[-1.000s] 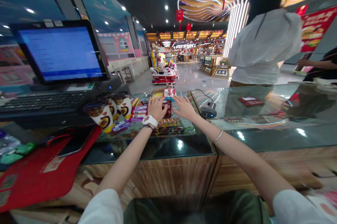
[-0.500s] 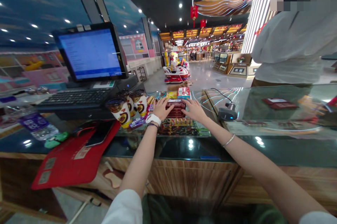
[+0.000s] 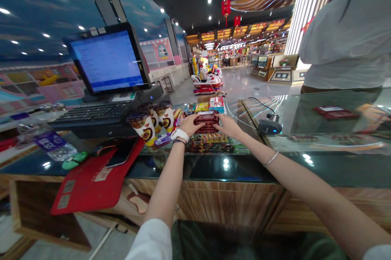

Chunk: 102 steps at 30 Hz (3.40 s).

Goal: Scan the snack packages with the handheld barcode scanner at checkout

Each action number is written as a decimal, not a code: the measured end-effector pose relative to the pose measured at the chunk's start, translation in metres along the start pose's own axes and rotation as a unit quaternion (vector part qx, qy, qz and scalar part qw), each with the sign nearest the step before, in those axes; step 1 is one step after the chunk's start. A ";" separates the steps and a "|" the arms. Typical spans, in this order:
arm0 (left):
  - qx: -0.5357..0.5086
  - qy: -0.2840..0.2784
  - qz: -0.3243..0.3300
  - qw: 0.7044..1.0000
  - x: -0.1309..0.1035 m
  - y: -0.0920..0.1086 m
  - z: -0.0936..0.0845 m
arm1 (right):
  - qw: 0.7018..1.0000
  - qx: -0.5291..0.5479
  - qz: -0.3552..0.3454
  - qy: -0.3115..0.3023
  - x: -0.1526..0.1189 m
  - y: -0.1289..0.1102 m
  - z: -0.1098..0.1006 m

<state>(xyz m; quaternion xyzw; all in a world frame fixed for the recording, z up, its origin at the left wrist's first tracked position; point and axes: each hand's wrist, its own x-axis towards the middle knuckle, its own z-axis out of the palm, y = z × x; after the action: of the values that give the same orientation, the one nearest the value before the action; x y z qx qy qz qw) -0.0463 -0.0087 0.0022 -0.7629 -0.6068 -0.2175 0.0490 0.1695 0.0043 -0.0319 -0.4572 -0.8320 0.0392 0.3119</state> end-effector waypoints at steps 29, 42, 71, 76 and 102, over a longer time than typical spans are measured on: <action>-0.015 0.082 0.108 0.991 -0.005 0.023 -0.012 | 0.969 -0.172 -0.146 0.100 -0.007 -0.004 -0.027; -0.104 -0.002 0.167 0.980 0.007 0.077 -0.002 | 0.934 -0.172 -0.263 0.172 -0.046 0.060 -0.065; -0.001 0.137 0.317 0.939 0.014 0.091 0.017 | 0.969 -0.108 -0.200 0.102 -0.051 0.081 -0.084; 0.013 0.137 0.320 0.937 0.013 0.092 0.015 | 0.962 -0.120 -0.211 0.128 -0.052 0.080 -0.084; 0.017 0.110 0.299 0.948 0.036 0.125 0.018 | 0.975 -0.009 -0.191 0.116 -0.047 0.099 -0.113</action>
<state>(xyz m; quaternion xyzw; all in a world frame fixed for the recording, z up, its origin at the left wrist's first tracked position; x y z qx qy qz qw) 0.0825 -0.0024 0.0239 -0.8797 -0.3452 -0.2651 0.1916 0.3238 -0.0001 0.0016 -0.2937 -0.8625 -0.0819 0.4039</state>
